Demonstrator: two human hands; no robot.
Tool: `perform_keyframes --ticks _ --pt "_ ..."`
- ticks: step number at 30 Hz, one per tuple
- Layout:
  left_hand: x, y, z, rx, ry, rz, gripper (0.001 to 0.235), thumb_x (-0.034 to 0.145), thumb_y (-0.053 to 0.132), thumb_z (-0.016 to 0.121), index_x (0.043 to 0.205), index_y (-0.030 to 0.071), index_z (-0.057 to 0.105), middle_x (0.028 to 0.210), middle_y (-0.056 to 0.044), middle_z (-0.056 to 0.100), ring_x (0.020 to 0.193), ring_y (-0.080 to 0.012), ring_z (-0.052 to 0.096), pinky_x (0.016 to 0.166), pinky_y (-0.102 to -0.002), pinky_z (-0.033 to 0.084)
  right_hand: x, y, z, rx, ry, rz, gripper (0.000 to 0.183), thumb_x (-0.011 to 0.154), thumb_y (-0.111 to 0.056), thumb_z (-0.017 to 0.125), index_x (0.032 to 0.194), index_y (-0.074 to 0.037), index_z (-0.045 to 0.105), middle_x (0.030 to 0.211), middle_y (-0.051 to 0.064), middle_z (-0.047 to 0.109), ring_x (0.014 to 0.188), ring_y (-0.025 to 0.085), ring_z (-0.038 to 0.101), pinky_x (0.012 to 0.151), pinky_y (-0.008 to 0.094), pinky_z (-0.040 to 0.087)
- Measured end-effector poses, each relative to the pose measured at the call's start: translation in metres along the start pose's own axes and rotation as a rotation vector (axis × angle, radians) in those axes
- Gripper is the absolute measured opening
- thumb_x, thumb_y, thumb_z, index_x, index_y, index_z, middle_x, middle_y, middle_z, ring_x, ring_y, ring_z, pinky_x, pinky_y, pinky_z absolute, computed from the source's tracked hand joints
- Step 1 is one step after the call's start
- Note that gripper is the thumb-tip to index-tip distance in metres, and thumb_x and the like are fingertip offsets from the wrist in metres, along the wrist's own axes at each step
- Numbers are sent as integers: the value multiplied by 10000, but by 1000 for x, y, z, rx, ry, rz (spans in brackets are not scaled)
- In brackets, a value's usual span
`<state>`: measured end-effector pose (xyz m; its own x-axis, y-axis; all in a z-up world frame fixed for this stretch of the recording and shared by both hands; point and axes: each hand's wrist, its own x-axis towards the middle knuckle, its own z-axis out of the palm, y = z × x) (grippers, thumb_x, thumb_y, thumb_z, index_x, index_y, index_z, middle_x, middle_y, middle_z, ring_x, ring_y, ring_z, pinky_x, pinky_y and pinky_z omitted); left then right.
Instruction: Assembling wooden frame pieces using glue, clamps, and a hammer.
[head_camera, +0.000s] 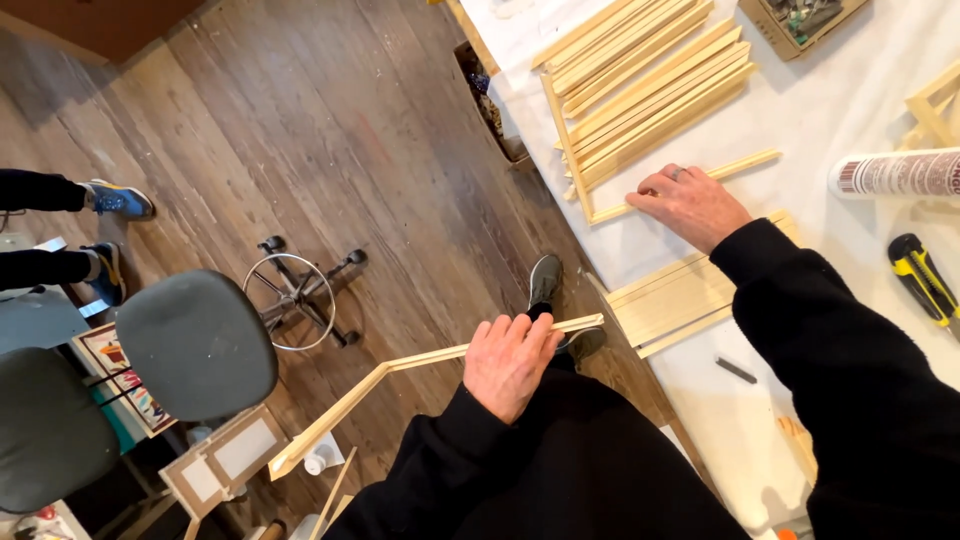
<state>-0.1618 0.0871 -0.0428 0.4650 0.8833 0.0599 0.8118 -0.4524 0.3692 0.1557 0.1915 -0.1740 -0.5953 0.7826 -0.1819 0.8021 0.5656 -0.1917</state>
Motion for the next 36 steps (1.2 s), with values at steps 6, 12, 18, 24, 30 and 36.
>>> perform_keyframes --ticks 6,12,18,24,30,36 --pt "-5 6 -3 -14 1 1 172 947 273 737 1022 148 647 791 -5 520 760 -195 546 664 -353 407 -5 -3 8 65 92 5 280 894 -110 618 1163 -156 681 1135 1 669 1094 203 615 934 350 504" --pt "-5 11 -1 -26 -9 2 160 957 268 731 1019 146 648 784 -5 521 748 -194 543 654 -351 403 -12 2 5 60 142 52 226 895 -114 650 1117 -140 686 1089 3 674 1037 214 626 887 347 526" --pt "-8 13 -1 -13 -14 22 161 950 271 729 1017 145 655 780 -7 523 747 -198 546 656 -353 409 -14 3 18 163 220 118 116 939 -191 703 1047 -146 702 1040 4 679 999 218 639 847 350 540" --pt "-15 12 3 -4 -27 9 149 946 274 730 992 149 664 770 -9 530 745 -202 551 654 -361 411 -13 7 23 180 222 131 99 938 -214 717 1028 -173 709 1042 -22 676 1020 191 630 884 358 496" --pt "-20 16 3 -4 -50 7 151 947 275 725 1000 145 669 766 -12 530 740 -206 548 651 -361 410 -15 5 23 140 178 131 142 939 -240 715 1075 -197 716 1080 -41 673 1057 169 627 927 375 462" --pt "-23 20 3 -1 -66 10 149 957 278 718 1003 145 667 768 -12 530 743 -204 548 652 -361 410 -18 5 26 96 184 114 201 932 -264 723 1119 -193 718 1122 -33 678 1110 179 624 986 377 460"
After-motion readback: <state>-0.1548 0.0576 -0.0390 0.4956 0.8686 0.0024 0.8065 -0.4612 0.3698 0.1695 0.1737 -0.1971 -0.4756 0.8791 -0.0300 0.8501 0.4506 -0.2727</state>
